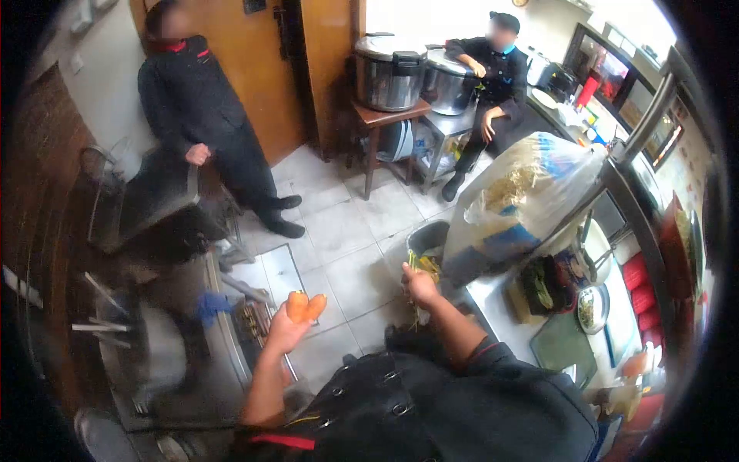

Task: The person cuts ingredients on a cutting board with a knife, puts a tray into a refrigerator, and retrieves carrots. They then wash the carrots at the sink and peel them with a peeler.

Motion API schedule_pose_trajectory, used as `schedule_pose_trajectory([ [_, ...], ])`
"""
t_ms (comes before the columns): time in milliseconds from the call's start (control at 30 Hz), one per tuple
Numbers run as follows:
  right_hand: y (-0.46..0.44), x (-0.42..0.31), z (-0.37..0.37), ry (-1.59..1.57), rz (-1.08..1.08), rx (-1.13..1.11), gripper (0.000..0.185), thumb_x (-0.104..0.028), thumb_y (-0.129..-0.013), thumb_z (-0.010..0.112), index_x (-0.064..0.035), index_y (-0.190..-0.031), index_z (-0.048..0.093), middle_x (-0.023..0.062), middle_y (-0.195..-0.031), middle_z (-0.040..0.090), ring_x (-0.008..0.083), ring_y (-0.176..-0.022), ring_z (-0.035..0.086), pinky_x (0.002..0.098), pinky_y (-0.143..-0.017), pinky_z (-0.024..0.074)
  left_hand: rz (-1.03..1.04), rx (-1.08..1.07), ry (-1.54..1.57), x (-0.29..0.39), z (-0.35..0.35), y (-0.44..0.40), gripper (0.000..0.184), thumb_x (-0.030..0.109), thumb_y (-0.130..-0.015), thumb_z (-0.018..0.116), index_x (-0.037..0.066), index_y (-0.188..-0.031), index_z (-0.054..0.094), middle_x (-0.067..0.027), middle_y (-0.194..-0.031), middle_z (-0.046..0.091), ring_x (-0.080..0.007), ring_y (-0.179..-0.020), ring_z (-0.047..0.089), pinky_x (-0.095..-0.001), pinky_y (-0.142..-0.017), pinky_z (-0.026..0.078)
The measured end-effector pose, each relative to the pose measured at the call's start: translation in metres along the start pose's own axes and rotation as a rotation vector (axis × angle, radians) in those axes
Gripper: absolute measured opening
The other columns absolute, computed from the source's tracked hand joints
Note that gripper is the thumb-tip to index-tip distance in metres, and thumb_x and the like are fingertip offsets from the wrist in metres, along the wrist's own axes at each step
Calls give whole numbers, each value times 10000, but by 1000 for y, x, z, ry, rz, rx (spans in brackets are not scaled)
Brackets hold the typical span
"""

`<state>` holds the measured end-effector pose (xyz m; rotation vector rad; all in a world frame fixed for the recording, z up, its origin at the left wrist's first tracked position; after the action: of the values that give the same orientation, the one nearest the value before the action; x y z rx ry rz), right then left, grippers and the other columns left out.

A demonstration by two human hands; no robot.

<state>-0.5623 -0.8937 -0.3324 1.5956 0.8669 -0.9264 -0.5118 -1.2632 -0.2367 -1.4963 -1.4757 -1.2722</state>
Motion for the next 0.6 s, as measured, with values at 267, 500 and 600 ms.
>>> schedule_pose_trajectory([
  [267, -159, -140, -39, 209, -334, 283, 562, -518, -910, 460, -25, -670, 581, 82, -537, 530, 195, -469, 545, 357, -474, 439, -253, -55, 143, 0, 28, -128, 445, 44, -739, 670, -1, -1133, 469, -70, -831, 596, -139, -632, 589, -272, -535, 496],
  [500, -406, -217, -174, 270, -195, 710, 557, -480, -949, 354, 5, -849, 612, 207, -826, 639, 373, -777, 610, 458, -705, 463, -375, -54, -234, 66, 38, -246, 367, 302, -795, 736, 36, -980, 564, -13, -780, 574, -105, -627, 552, -267, -568, 494],
  [600, -455, -257, -254, 18, -211, 791, 623, -503, -919, 378, 49, -833, 654, 297, -840, 627, 457, -857, 602, 488, -753, 457, -558, 34, -51, 47, 15, -296, 410, 342, -808, 713, 13, -1006, 570, -21, -803, 578, -126, -675, 566, -284, -598, 479],
])
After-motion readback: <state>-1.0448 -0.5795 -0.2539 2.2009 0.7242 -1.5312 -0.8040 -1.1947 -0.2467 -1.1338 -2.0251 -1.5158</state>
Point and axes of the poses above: each hand's wrist, its own y-axis away from the middle knuckle, its own z-axis out of the palm, x = y × z, the point moved 4 cm from there along -y, towards the middle knuckle
